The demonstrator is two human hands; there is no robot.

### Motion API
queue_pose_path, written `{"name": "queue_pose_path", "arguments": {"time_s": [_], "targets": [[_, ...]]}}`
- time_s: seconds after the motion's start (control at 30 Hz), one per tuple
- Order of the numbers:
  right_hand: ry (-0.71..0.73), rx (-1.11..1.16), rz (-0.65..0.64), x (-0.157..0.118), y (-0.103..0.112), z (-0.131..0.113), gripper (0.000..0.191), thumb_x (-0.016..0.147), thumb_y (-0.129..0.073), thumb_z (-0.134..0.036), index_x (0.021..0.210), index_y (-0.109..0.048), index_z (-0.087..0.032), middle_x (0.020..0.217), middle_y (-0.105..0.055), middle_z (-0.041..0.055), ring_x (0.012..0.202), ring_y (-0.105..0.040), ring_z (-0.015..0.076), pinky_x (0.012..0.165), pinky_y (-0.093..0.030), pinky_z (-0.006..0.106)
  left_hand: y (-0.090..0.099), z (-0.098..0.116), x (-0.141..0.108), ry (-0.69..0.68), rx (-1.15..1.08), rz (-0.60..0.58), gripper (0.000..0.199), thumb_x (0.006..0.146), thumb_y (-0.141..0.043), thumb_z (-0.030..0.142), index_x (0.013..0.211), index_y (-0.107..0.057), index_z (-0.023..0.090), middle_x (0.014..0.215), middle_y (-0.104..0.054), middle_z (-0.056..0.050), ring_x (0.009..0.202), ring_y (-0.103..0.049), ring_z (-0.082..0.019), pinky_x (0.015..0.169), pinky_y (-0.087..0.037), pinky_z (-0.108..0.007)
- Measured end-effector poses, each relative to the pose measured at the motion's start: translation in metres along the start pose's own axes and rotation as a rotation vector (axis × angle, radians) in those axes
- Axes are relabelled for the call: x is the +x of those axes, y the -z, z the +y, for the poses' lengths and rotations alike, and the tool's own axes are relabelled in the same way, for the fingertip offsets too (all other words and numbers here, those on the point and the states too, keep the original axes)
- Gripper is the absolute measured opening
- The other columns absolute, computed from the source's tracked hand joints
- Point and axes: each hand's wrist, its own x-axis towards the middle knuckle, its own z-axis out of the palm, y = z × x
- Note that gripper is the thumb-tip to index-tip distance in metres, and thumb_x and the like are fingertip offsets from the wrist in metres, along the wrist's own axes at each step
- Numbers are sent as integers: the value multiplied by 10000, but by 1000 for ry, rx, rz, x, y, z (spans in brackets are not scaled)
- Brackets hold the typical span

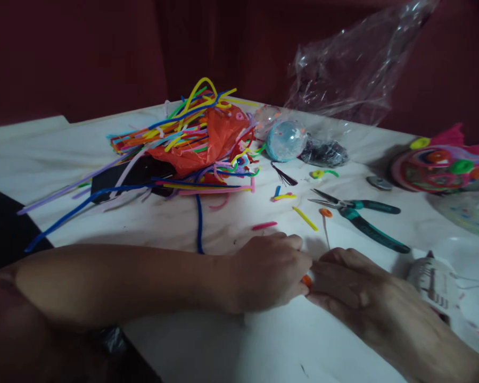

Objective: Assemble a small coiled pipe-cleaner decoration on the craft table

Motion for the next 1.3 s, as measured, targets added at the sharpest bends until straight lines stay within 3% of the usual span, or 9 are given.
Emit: {"name": "queue_pose_path", "arguments": {"time_s": [0.17, 0.37, 0.63, 0.9, 1.17, 1.3], "targets": [[98, 40, 16, 4, 1, 3, 462, 1043, -223, -471, 1045, -655, -304, 1009, -559, -2, 928, -539, 211, 611, -529, 300, 0, -1, -1, -25, 5, 20, 143, 777, -629, 264, 712, -599, 140, 740, -549, -16, 690, -509, -133, 625, -384, -242], [66, 47, 70, 9, 2, -1, 403, 1023, -279, -434, 947, -639, -271, 946, -570, -6, 836, -573, 193, 582, -533, 288, -2, -4, -2, -63, 23, 13, 122, 787, -608, 232, 717, -599, 132, 746, -554, -25, 701, -509, -141, 624, -380, -254], [-39, 176, 0, 6, -3, 2, 240, 964, -411, -352, 953, -603, -209, 933, -544, 46, 771, -567, 189, 616, -524, 268, -1, -3, -4, -21, -24, -18, 97, 789, -586, 203, 718, -609, 141, 764, -558, -29, 721, -524, -151, 644, -384, -255], [139, 6, 34, 12, 7, -4, 357, 1000, -294, -283, 861, -619, -235, 893, -559, 11, 799, -557, 194, 577, -497, 281, 6, -10, 0, -36, -112, -189, 120, 822, -521, 137, 820, -639, 116, 783, -605, -46, 791, -548, -152, 698, -405, -247], [135, -13, 52, 8, 4, 0, 373, 1015, -272, -306, 887, -609, -213, 889, -559, 28, 786, -551, 199, 553, -479, 288, 13, -6, 4, 17, -184, -158, 81, 812, -568, 168, 824, -633, 121, 782, -604, -26, 752, -547, -127, 693, -407, -229], [167, -28, 3, 8, 5, 1, 390, 1010, -272, -283, 875, -634, -228, 904, -556, 22, 811, -543, 209, 587, -477, 312, 5, -10, 3, -98, -68, -112, 117, 803, -518, 104, 743, -615, 133, 746, -591, -27, 725, -536, -129, 659, -397, -238]]}}
